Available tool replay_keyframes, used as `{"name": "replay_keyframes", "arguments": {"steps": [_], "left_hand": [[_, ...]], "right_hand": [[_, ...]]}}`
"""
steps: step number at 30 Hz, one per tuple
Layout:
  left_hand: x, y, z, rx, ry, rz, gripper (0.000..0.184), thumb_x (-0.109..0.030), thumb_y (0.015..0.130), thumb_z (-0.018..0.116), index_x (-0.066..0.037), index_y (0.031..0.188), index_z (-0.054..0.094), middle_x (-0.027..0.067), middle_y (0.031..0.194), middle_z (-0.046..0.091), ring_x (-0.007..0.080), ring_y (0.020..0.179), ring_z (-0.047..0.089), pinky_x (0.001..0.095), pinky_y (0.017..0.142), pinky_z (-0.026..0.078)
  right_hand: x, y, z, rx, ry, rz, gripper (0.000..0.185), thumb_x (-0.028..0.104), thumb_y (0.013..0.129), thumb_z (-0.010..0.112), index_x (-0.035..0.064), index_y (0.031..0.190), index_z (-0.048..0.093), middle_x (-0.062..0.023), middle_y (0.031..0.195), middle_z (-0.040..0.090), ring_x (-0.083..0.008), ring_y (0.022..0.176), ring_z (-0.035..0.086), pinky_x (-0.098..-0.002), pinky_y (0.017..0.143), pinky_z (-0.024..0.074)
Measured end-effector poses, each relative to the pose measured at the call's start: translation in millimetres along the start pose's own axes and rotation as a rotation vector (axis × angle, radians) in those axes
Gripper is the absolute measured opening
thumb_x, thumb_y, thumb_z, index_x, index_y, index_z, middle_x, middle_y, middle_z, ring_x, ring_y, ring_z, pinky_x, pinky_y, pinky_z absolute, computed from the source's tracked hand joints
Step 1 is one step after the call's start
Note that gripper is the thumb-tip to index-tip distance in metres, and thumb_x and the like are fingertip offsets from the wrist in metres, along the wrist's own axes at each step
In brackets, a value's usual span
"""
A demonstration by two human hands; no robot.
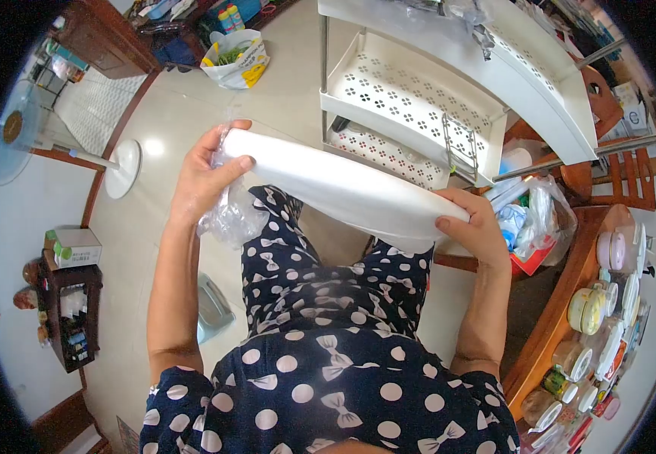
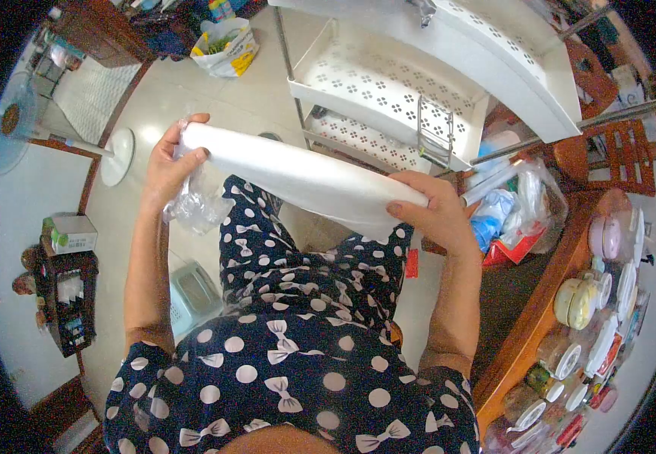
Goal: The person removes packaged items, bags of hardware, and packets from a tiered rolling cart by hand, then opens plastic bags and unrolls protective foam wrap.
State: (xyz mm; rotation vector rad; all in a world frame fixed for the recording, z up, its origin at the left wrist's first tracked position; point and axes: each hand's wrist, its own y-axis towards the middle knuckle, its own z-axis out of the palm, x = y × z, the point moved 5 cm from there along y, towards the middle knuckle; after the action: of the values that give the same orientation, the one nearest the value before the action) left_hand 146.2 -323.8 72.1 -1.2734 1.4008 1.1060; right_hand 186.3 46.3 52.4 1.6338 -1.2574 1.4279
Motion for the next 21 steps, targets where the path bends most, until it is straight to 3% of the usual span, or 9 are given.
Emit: {"name": "replay_keyframes", "arguments": {"steps": [5, 8, 13, 15, 21], "left_hand": [[-2, 0, 2, 0.074, 0.043, 0.009, 0.046, -0.015, 0.072, 0.077, -0.004, 0.112, 0.059, 0.0006, 0.096, 0.06, 0.0094, 0.088, 0.055, 0.0246, 0.08, 0.044], [2, 2, -2, 0.089, 0.096, -0.011, 0.044, -0.021, 0.072, 0.077, -0.003, 0.109, 0.06, 0.0009, 0.092, 0.061, 0.0095, 0.084, 0.055, 0.0238, 0.077, 0.044], [12, 6, -10, 0.031, 0.223, -0.17, 0.043, -0.035, 0.078, 0.072, -0.001, 0.103, 0.062, 0.0003, 0.083, 0.061, 0.0083, 0.073, 0.052, 0.0225, 0.066, 0.041], [11, 6, -8, 0.007, 0.215, -0.178, 0.04, -0.033, 0.08, 0.071, 0.001, 0.101, 0.063, 0.0021, 0.082, 0.062, 0.0082, 0.07, 0.053, 0.0225, 0.064, 0.043], [2, 1, -6, -0.073, 0.225, -0.264, 0.042, -0.035, 0.08, 0.07, 0.004, 0.096, 0.064, 0.0047, 0.08, 0.063, 0.0086, 0.068, 0.053, 0.0226, 0.061, 0.042]], "right_hand": [[-5, -2, -5, 0.078, 0.088, 0.036, 0.034, 0.014, 0.074, 0.072, -0.0012, 0.104, 0.064, -0.0047, 0.093, 0.066, -0.0118, 0.086, 0.057, -0.0267, 0.076, 0.0464], [0, 1, -6, -0.02, -0.241, -0.013, 0.037, 0.015, 0.073, 0.073, -0.0021, 0.105, 0.063, -0.0068, 0.094, 0.065, -0.0136, 0.087, 0.058, -0.0274, 0.077, 0.0469], [11, 5, -2, -0.076, -0.392, -0.128, 0.041, 0.017, 0.072, 0.073, -0.0014, 0.107, 0.062, -0.0139, 0.103, 0.064, -0.0245, 0.094, 0.061, -0.0326, 0.084, 0.0469], [15, 8, 0, -0.11, -0.517, -0.226, 0.039, 0.018, 0.071, 0.072, 0.0005, 0.105, 0.062, -0.0169, 0.104, 0.062, -0.0324, 0.098, 0.06, -0.0379, 0.087, 0.0459], [27, 13, 15, -0.213, -0.864, -0.369, 0.037, 0.012, 0.072, 0.063, 0.0031, 0.107, 0.058, -0.018, 0.1, 0.059, -0.0359, 0.094, 0.056, -0.0426, 0.083, 0.0459]]}}
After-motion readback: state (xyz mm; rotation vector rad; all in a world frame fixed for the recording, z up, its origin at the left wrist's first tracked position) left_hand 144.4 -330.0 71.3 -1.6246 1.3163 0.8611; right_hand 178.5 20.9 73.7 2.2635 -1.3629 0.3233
